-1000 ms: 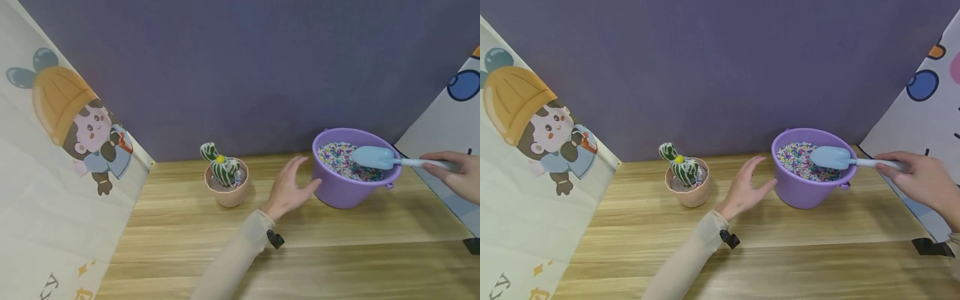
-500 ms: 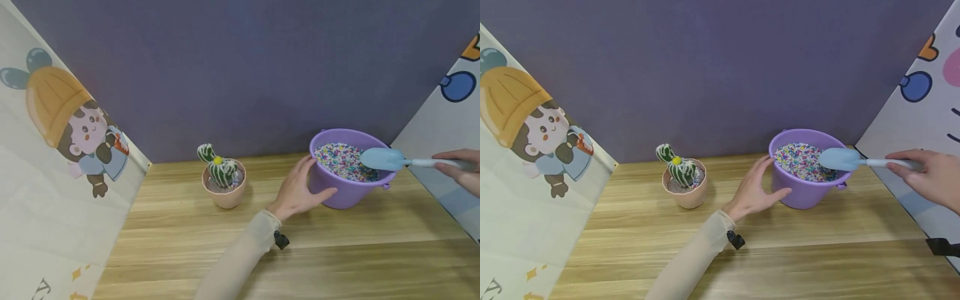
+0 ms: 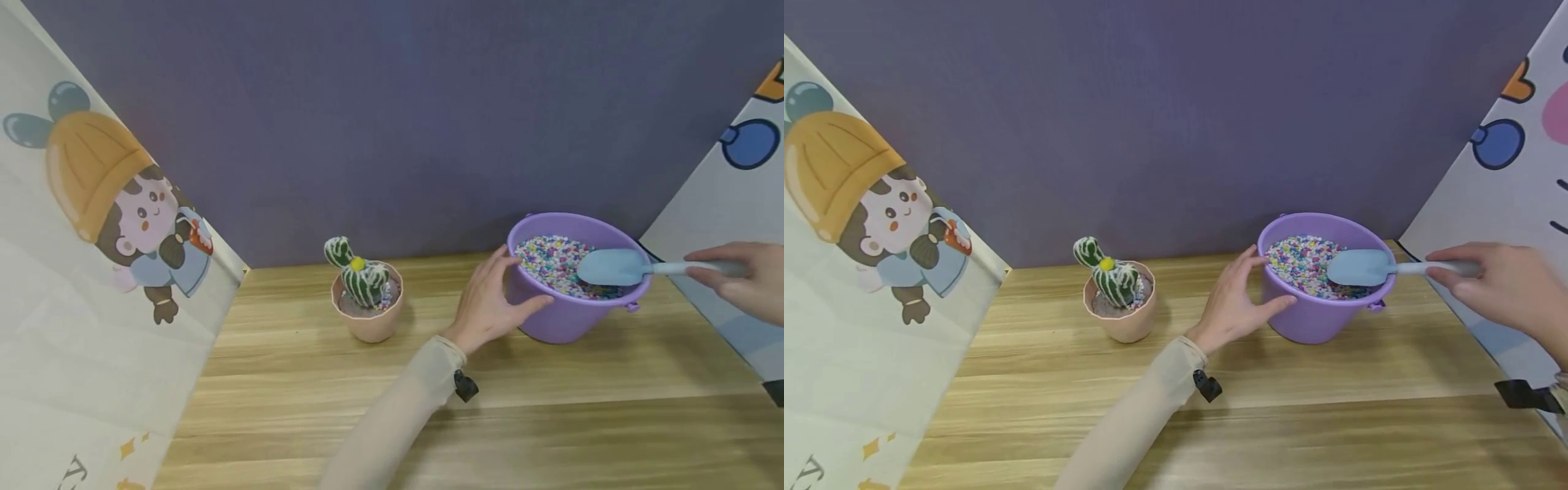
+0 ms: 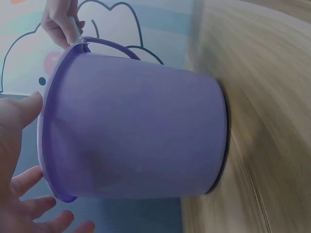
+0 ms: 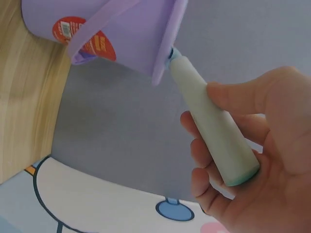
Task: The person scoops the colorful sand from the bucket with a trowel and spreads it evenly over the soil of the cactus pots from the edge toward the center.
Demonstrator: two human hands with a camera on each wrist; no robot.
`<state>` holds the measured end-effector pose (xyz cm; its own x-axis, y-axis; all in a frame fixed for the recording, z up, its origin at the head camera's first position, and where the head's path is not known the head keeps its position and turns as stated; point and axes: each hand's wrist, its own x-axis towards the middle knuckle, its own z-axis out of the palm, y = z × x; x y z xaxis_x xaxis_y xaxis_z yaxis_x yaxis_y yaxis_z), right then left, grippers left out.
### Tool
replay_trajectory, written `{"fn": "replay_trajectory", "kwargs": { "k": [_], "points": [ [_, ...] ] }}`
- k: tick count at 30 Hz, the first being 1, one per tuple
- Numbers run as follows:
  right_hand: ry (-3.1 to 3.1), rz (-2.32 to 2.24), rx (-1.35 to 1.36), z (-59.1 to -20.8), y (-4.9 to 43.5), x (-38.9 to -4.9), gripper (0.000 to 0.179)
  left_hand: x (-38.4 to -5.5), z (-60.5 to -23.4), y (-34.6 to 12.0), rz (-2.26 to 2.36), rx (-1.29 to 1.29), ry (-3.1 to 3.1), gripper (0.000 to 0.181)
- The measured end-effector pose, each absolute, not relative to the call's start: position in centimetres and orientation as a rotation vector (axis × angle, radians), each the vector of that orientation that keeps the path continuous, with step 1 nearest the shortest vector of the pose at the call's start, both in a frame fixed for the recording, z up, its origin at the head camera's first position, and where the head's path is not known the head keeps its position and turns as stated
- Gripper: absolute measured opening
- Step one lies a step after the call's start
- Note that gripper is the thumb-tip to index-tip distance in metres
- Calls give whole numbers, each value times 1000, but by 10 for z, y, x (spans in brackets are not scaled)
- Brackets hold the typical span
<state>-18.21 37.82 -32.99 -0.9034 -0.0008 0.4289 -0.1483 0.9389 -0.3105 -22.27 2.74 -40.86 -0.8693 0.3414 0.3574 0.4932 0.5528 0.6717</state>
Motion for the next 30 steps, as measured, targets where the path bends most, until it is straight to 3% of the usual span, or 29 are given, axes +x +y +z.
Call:
{"fn": "replay_trajectory", "kwargs": {
  "k": [9,16,30],
  "points": [
    [-2847,200,104,-316,360,-188,38,-223,-408,32,-1258,-643,-2591,72],
    [-2880,250,245,-322,340,-201,41,-223,-404,31,-1232,-621,-2581,69],
    [-2817,434,350,-336,327,-211,31,-224,-404,31,-1201,-621,-2578,69]
  ]
}}
